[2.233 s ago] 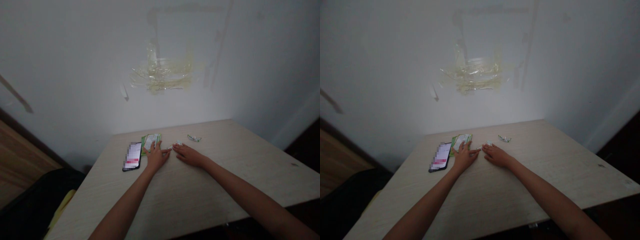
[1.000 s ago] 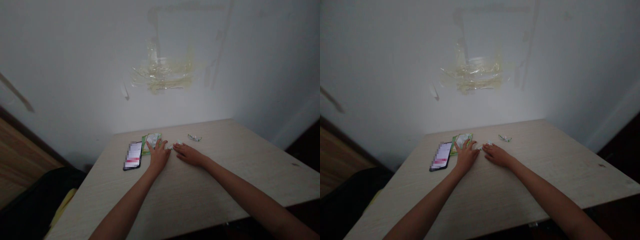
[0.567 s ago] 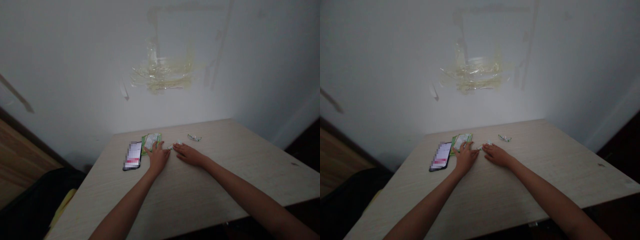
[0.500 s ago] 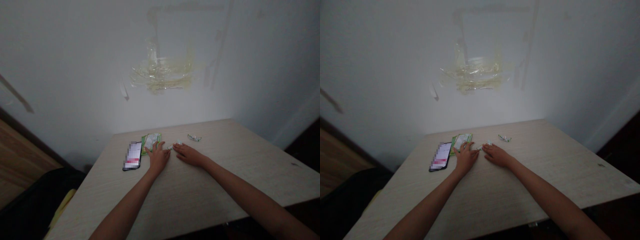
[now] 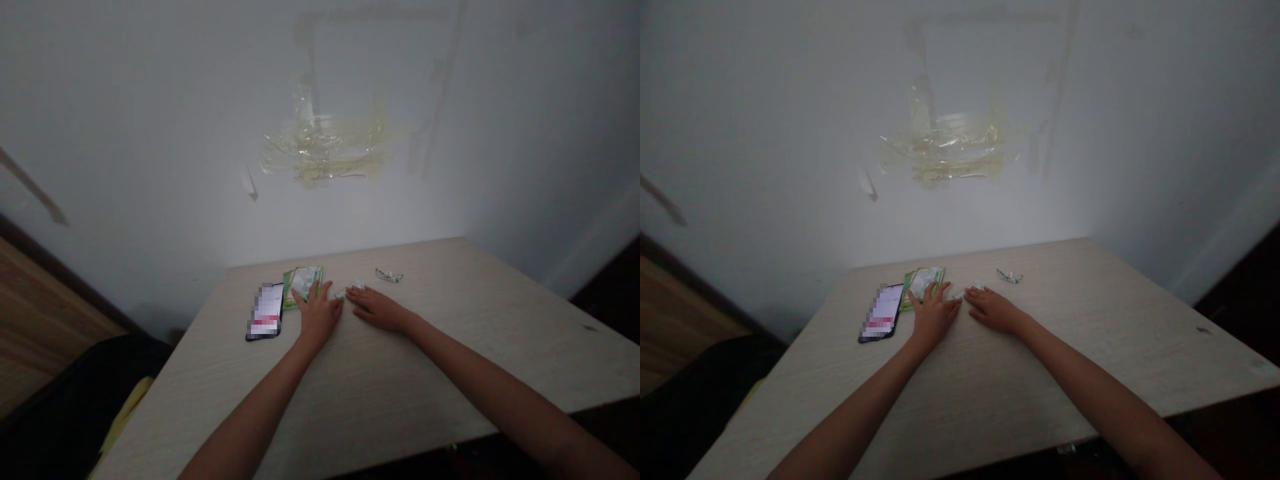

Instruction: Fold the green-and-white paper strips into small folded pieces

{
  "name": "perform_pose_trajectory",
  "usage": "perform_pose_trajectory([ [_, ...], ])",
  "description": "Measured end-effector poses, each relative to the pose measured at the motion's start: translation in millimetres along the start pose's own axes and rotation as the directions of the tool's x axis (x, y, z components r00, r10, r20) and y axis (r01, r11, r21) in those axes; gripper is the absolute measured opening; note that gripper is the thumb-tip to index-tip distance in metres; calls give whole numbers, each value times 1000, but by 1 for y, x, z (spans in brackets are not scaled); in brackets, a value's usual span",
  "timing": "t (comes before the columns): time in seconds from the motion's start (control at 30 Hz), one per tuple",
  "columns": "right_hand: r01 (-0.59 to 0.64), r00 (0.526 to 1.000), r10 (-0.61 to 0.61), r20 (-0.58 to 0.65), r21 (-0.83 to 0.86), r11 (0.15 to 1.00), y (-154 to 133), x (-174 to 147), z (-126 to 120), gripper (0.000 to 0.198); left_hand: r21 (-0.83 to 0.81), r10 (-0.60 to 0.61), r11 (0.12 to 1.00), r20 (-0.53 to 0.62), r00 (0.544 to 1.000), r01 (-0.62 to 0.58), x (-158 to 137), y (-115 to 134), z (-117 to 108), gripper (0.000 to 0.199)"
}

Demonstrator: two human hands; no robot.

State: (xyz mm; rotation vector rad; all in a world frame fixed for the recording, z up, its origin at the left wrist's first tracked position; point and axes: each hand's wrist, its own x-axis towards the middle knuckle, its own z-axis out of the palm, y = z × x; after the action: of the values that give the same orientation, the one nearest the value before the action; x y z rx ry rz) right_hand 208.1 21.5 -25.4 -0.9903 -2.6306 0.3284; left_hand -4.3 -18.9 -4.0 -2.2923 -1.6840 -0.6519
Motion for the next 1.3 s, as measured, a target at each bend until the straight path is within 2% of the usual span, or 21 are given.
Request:
perform_pose_trajectory([
  [0.37, 3, 1000, -3, -16, 16, 1000, -1, -1, 0, 57, -128, -134, 982, 71, 988, 142, 2, -6, 6, 24],
  [0.57, -1, 1000, 2, -22, 25, 1000, 0, -1, 0, 56, -78, -22, 997, 20, 1000, 23, 0, -2, 2, 18],
  [0.9, -5, 1000, 5, -18, -2, 1000, -1, -1, 0, 57, -29, 32, 999, -4, 999, -32, 1, -1, 2, 19],
  [1.3, 1, 999, 0, -41, 7, 1000, 0, -1, 2, 57, 39, 189, 982, -43, 981, -187, 5, 4, 1, 23],
])
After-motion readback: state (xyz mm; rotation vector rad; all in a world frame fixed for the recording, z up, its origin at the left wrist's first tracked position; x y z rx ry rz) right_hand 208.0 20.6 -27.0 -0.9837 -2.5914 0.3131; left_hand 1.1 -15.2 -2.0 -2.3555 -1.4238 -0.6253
